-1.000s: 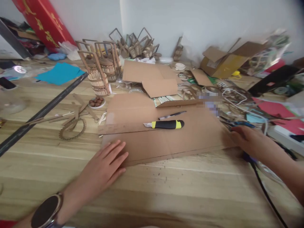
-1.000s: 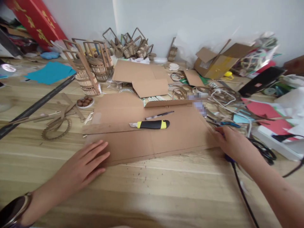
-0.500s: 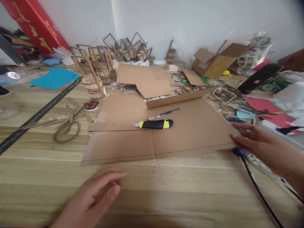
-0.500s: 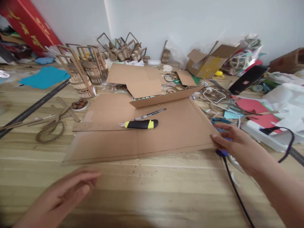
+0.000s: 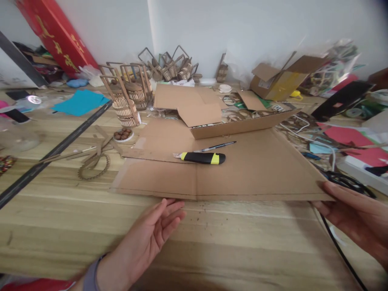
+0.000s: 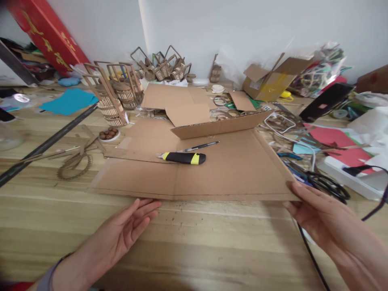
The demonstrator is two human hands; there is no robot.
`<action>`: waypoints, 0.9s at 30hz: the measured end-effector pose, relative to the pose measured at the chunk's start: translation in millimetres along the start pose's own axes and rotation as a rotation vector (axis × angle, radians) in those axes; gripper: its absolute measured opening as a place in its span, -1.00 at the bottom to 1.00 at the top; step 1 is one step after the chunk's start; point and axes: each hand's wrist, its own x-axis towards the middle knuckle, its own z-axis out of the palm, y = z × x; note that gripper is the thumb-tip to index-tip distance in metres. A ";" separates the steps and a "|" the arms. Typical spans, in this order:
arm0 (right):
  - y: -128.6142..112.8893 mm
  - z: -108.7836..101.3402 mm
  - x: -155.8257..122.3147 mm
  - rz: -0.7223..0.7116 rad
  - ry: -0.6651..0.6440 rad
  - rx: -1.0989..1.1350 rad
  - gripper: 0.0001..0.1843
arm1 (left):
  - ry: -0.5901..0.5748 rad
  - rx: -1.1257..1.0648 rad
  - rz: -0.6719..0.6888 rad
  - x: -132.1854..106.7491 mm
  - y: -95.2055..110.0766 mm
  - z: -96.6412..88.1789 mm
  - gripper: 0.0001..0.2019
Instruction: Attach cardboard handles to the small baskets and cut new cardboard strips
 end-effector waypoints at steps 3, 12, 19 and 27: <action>3.9 -2.2 1.8 0.428 -0.097 0.692 -0.76 | 0.035 -0.044 0.031 4.8 3.9 4.8 -0.85; 22.7 20.1 -11.3 0.597 0.084 1.248 -0.84 | 0.141 -0.022 0.199 1.3 18.1 11.7 -0.81; -26.8 50.5 -55.4 0.896 -0.058 1.318 -0.42 | 0.135 -0.064 0.284 -10.1 21.4 4.8 -0.78; -46.1 58.4 -68.6 0.955 -0.126 1.318 -0.47 | 0.126 -0.163 0.291 -12.3 20.4 -5.5 -0.74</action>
